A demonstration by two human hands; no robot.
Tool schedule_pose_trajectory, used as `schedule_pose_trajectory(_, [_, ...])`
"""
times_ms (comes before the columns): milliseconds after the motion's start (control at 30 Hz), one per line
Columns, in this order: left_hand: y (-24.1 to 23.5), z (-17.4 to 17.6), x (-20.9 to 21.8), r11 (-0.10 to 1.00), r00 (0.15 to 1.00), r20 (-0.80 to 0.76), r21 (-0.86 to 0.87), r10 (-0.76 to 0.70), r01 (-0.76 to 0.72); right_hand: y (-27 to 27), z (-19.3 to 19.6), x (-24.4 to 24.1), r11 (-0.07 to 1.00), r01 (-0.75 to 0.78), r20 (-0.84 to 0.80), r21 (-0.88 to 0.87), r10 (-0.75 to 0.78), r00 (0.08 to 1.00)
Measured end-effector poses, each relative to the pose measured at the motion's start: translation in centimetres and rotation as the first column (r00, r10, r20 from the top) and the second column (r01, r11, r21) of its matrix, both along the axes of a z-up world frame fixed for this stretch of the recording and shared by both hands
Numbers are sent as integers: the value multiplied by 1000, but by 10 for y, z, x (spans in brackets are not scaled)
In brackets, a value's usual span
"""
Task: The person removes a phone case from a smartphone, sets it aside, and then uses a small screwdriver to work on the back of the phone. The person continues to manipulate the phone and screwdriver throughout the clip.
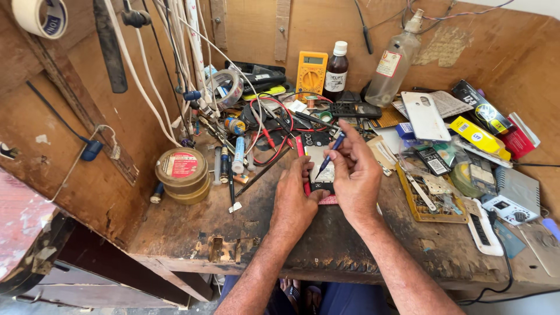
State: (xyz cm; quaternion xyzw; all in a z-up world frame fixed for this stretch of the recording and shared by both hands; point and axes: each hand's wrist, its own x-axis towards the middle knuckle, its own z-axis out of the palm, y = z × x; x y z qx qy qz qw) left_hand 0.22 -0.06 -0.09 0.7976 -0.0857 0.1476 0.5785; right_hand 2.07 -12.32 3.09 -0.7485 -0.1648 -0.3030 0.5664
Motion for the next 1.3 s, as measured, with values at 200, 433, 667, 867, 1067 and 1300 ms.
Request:
schedule_pose_trajectory(200, [0, 0, 0, 1000, 1000, 7, 12, -4, 4, -11, 2, 0, 998, 34, 58, 54, -37, 998])
schedule_pose_trajectory(433, [0, -1, -1, 1000, 999, 36, 29, -9, 7, -32, 1, -1, 997, 72, 76, 34, -74, 994])
schedule_pose_trajectory(667, [2, -1, -4, 993, 992, 128, 110, 19, -33, -34, -5, -6, 993, 100, 47, 65, -103, 994])
schedule_pose_trajectory(867, [1, 2, -4, 995, 998, 63, 96, 2, -8, -34, -4, -9, 989, 149, 30, -19, -149, 988])
schedule_pose_trajectory(1067, [1, 4, -5, 997, 993, 117, 79, -12, 3, -39, -3, -12, 991, 129, 57, 33, -131, 990])
schedule_pose_trajectory(1300, [-14, 13, 0, 988, 946, 313, 149, -83, 37, -47, 3, -11, 989, 107, 58, 99, -113, 992])
